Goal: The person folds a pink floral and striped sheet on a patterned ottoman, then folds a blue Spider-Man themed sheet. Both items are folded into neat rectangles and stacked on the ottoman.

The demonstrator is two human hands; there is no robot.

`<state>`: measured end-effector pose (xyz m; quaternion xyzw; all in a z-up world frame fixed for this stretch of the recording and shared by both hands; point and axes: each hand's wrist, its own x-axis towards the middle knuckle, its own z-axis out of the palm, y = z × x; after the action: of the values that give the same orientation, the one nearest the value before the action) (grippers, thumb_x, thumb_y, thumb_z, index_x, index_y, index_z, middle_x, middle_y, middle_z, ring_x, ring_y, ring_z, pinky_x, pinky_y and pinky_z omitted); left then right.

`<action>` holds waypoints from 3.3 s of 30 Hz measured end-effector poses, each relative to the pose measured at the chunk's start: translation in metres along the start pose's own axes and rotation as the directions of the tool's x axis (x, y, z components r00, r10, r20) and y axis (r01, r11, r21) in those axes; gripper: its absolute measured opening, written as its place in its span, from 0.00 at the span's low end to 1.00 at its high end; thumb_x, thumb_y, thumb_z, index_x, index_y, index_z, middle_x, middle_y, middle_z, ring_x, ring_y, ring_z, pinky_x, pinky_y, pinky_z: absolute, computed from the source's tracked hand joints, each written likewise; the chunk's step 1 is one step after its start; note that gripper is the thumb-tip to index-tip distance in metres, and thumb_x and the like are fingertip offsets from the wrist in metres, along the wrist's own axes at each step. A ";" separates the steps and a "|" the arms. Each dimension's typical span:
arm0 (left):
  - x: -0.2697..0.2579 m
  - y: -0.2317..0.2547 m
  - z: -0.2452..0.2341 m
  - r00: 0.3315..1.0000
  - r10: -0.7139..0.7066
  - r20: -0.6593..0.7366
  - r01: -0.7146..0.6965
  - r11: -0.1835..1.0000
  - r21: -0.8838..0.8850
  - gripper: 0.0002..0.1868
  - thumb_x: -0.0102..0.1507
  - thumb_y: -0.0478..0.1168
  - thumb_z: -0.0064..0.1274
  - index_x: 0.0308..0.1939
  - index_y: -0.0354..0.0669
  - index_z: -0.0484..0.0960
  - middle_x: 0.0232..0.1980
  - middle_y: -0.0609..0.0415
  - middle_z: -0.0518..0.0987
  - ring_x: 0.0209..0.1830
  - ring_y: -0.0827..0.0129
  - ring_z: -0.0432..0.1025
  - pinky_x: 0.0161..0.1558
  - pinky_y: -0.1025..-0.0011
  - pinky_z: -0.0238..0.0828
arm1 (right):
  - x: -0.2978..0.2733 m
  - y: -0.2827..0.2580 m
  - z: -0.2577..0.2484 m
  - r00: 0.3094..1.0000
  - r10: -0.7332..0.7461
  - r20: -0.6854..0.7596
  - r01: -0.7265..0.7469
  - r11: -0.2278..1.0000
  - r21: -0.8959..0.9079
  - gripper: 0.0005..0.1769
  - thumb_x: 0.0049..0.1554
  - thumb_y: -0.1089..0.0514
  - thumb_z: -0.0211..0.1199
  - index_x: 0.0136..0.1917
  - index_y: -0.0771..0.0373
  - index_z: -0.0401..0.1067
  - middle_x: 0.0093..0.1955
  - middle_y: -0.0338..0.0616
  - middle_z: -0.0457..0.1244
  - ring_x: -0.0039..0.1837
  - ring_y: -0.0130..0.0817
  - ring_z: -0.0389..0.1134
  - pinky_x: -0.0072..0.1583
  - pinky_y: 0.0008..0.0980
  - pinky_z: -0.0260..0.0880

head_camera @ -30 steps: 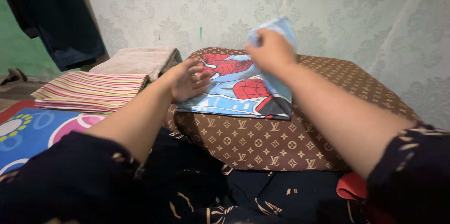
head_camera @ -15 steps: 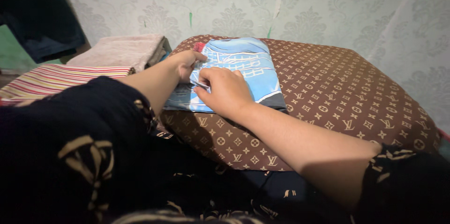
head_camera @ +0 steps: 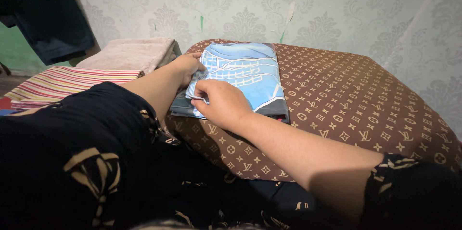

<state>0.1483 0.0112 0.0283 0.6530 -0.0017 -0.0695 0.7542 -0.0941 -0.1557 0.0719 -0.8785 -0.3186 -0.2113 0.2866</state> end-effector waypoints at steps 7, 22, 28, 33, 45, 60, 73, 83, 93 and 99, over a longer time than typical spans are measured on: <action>-0.009 0.000 0.005 0.989 0.038 -0.145 -0.005 0.975 0.222 0.39 0.60 0.21 0.50 0.75 0.46 0.64 0.62 0.41 0.77 0.55 0.53 0.78 0.49 0.55 0.80 | -0.012 0.023 -0.034 0.989 -0.118 0.086 0.127 0.986 -0.111 0.18 0.49 0.46 0.71 0.50 0.54 0.77 0.53 0.44 0.69 0.58 0.44 0.70 0.59 0.45 0.67; -0.116 0.014 0.008 0.974 0.190 -0.125 0.105 0.111 0.988 0.30 0.63 0.59 0.52 0.52 0.35 0.87 0.59 0.36 0.81 0.60 0.47 0.76 0.62 0.57 0.70 | -0.084 0.083 -0.102 0.878 0.432 0.205 -0.477 0.820 0.317 0.49 0.46 0.62 0.74 0.76 0.53 0.54 0.65 0.46 0.61 0.57 0.31 0.70 0.56 0.28 0.70; -0.137 0.018 0.026 0.999 0.034 -0.027 0.008 0.462 0.887 0.23 0.64 0.51 0.47 0.39 0.38 0.92 0.48 0.44 0.93 0.49 0.57 0.86 0.55 0.64 0.77 | -0.083 0.098 -0.108 0.826 0.550 -0.122 -0.515 0.825 0.233 0.27 0.52 0.75 0.57 0.62 0.57 0.76 0.49 0.47 0.67 0.41 0.32 0.66 0.42 0.32 0.67; -0.153 0.008 0.080 0.988 -0.115 -0.099 0.151 0.662 0.734 0.13 0.66 0.48 0.57 0.42 0.42 0.87 0.45 0.51 0.82 0.43 0.62 0.75 0.45 0.58 0.71 | -0.083 0.132 -0.162 0.855 0.290 -0.430 -0.322 0.947 -0.001 0.19 0.51 0.74 0.56 0.52 0.60 0.78 0.46 0.40 0.68 0.43 0.29 0.69 0.46 0.29 0.70; -0.151 0.008 0.078 0.969 -0.235 -0.076 0.234 0.780 0.580 0.15 0.67 0.47 0.56 0.48 0.39 0.82 0.43 0.54 0.81 0.38 0.67 0.76 0.38 0.72 0.78 | -0.146 0.162 -0.149 0.856 0.470 -0.214 -0.494 0.866 -0.076 0.07 0.54 0.67 0.62 0.45 0.60 0.78 0.40 0.38 0.64 0.40 0.27 0.62 0.45 0.29 0.66; -0.164 0.013 0.087 0.982 -0.110 -0.155 0.188 0.690 0.699 0.15 0.65 0.47 0.58 0.45 0.38 0.86 0.41 0.54 0.83 0.33 0.69 0.77 0.32 0.72 0.76 | -0.150 0.157 -0.148 0.815 0.547 -0.193 -0.552 0.833 0.033 0.07 0.54 0.64 0.64 0.47 0.59 0.79 0.34 0.34 0.62 0.37 0.21 0.60 0.41 0.25 0.64; -0.193 0.029 0.099 0.949 0.289 -0.122 0.058 0.220 0.974 0.33 0.55 0.48 0.64 0.62 0.43 0.75 0.62 0.45 0.74 0.61 0.53 0.70 0.60 0.52 0.66 | -0.140 0.146 -0.156 0.817 0.546 -0.186 -0.548 0.835 0.045 0.09 0.57 0.61 0.61 0.46 0.61 0.82 0.41 0.38 0.71 0.45 0.23 0.69 0.49 0.26 0.68; -0.140 -0.001 0.195 0.936 0.312 0.164 -0.220 0.152 0.964 0.32 0.65 0.49 0.44 0.71 0.39 0.64 0.75 0.44 0.64 0.78 0.51 0.55 0.74 0.51 0.48 | -0.002 0.150 -0.098 0.988 0.154 -0.030 -0.146 0.974 0.173 0.24 0.63 0.57 0.53 0.71 0.63 0.67 0.69 0.50 0.65 0.70 0.38 0.67 0.70 0.33 0.63; -0.133 -0.001 0.150 0.991 0.131 -0.019 0.012 0.054 0.998 0.42 0.68 0.64 0.29 0.81 0.45 0.49 0.85 0.50 0.46 0.85 0.54 0.37 0.78 0.42 0.29 | -0.028 0.183 -0.064 0.826 0.555 0.101 -0.431 0.736 -0.522 0.38 0.66 0.37 0.38 0.79 0.62 0.51 0.84 0.47 0.44 0.84 0.45 0.42 0.79 0.48 0.39; -0.130 0.012 0.136 0.990 0.095 -0.102 0.093 0.100 0.991 0.40 0.67 0.63 0.29 0.81 0.53 0.50 0.85 0.57 0.45 0.85 0.60 0.35 0.75 0.30 0.25 | 0.008 0.201 -0.066 0.732 0.636 0.245 -0.391 0.687 -0.613 0.36 0.69 0.38 0.37 0.80 0.63 0.53 0.84 0.51 0.46 0.84 0.48 0.45 0.80 0.53 0.41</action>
<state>0.0079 -0.1071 0.0713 0.9929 0.0044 -0.0040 0.1187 0.0361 -0.3214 0.0520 -0.9993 -0.0376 0.0065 0.0058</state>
